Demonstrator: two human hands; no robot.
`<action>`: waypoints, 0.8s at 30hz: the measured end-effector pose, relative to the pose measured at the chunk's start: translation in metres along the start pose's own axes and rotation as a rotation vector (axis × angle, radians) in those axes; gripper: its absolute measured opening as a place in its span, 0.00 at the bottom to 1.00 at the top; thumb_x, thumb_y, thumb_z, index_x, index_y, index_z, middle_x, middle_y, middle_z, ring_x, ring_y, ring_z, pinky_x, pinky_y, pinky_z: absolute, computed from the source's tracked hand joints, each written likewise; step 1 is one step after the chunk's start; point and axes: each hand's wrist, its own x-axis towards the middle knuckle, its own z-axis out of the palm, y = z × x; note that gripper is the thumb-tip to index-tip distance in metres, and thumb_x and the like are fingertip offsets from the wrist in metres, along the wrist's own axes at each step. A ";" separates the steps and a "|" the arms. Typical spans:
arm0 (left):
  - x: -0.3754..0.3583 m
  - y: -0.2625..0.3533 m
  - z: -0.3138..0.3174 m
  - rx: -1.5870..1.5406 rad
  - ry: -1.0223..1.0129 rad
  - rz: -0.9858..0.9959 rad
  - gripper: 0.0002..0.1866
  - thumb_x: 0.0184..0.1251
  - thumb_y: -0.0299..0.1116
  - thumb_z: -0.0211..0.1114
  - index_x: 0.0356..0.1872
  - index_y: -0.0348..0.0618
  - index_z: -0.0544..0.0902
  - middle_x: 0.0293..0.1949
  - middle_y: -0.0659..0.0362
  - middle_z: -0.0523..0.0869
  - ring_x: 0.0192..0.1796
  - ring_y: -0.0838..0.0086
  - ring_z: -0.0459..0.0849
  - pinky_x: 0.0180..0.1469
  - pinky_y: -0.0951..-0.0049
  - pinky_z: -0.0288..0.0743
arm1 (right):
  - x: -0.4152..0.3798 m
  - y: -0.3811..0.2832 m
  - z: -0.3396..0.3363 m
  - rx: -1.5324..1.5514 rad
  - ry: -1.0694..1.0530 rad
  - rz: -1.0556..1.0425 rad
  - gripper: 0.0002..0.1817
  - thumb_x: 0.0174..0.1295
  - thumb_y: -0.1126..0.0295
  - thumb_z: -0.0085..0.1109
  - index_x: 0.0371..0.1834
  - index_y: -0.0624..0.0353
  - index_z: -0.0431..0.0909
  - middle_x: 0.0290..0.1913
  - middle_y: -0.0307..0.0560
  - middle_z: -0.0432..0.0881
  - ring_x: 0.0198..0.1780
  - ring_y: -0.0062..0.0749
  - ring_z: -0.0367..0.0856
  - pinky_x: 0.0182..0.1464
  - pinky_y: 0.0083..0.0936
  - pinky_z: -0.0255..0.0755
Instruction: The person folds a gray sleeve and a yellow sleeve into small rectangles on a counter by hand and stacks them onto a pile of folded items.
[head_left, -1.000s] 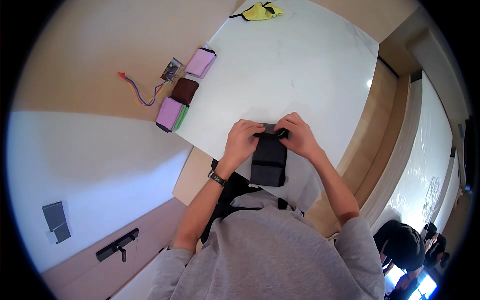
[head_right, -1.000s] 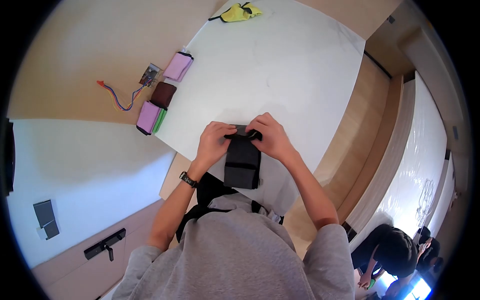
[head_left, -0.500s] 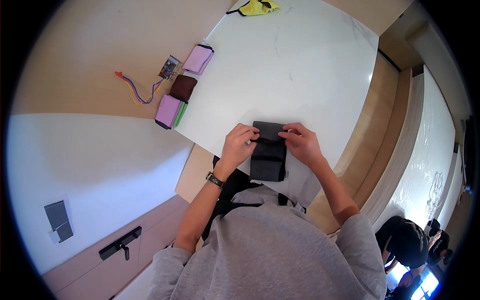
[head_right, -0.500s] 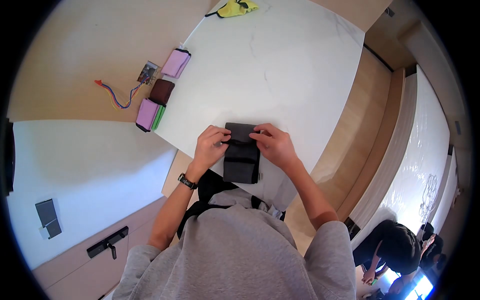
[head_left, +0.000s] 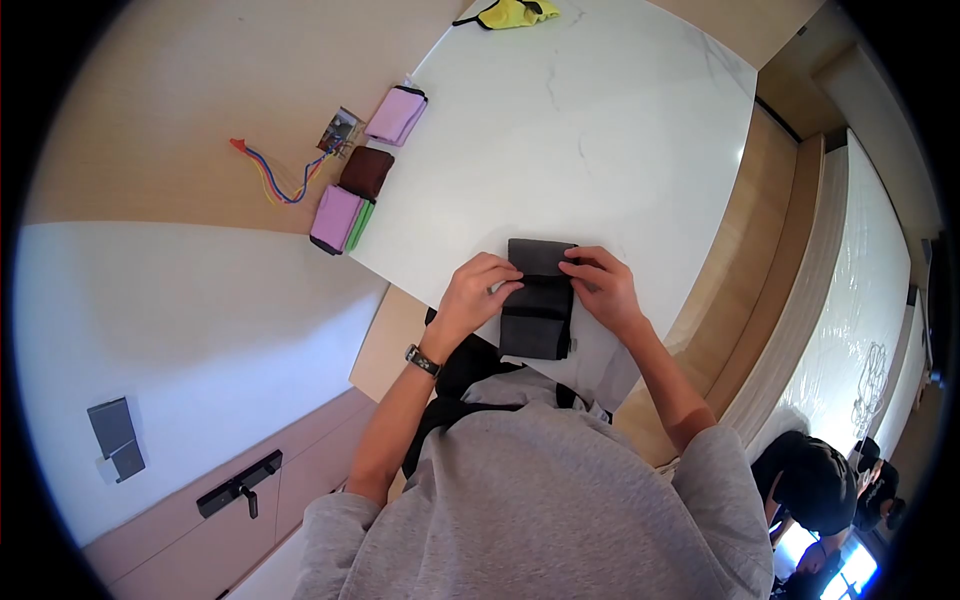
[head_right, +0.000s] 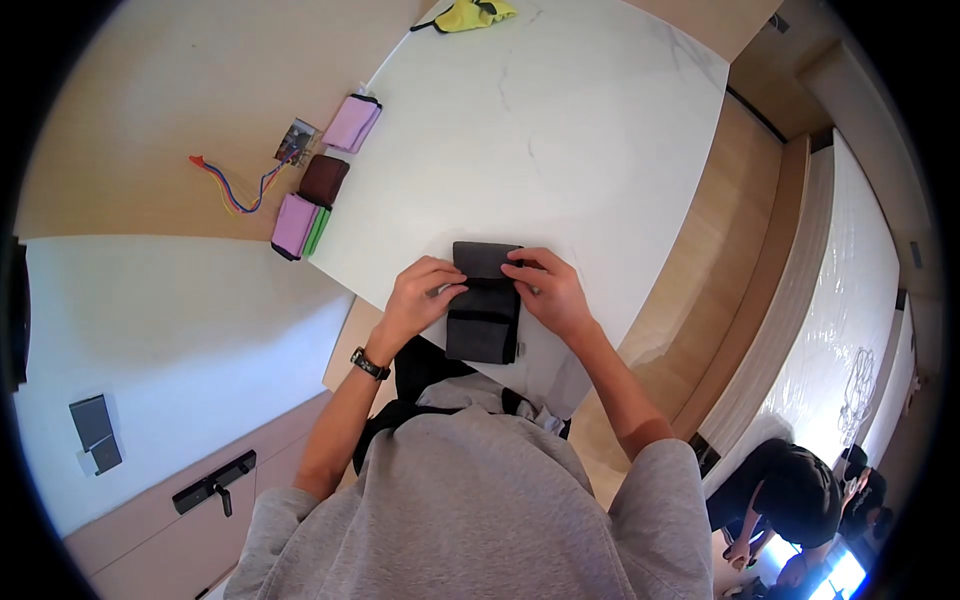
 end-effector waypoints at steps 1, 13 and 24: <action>0.000 -0.001 0.000 0.000 0.000 0.000 0.10 0.52 0.22 0.75 0.37 0.39 0.88 0.38 0.56 0.87 0.42 0.62 0.86 0.44 0.66 0.81 | 0.000 0.000 0.000 0.000 0.000 0.000 0.17 0.51 0.86 0.67 0.44 0.57 0.89 0.51 0.45 0.84 0.45 0.37 0.87 0.46 0.28 0.84; 0.009 -0.002 -0.003 0.121 -0.071 0.040 0.08 0.51 0.19 0.74 0.32 0.39 0.86 0.40 0.57 0.86 0.45 0.62 0.84 0.44 0.66 0.80 | 0.001 0.005 0.002 -0.058 0.000 -0.006 0.17 0.51 0.85 0.66 0.44 0.57 0.88 0.52 0.44 0.83 0.48 0.37 0.86 0.48 0.29 0.83; 0.005 -0.002 0.004 0.176 -0.011 0.125 0.07 0.55 0.19 0.71 0.35 0.37 0.85 0.55 0.54 0.87 0.61 0.56 0.82 0.59 0.62 0.79 | 0.001 0.001 -0.006 -0.159 -0.032 -0.102 0.18 0.48 0.83 0.67 0.44 0.58 0.88 0.52 0.42 0.84 0.52 0.40 0.82 0.48 0.33 0.82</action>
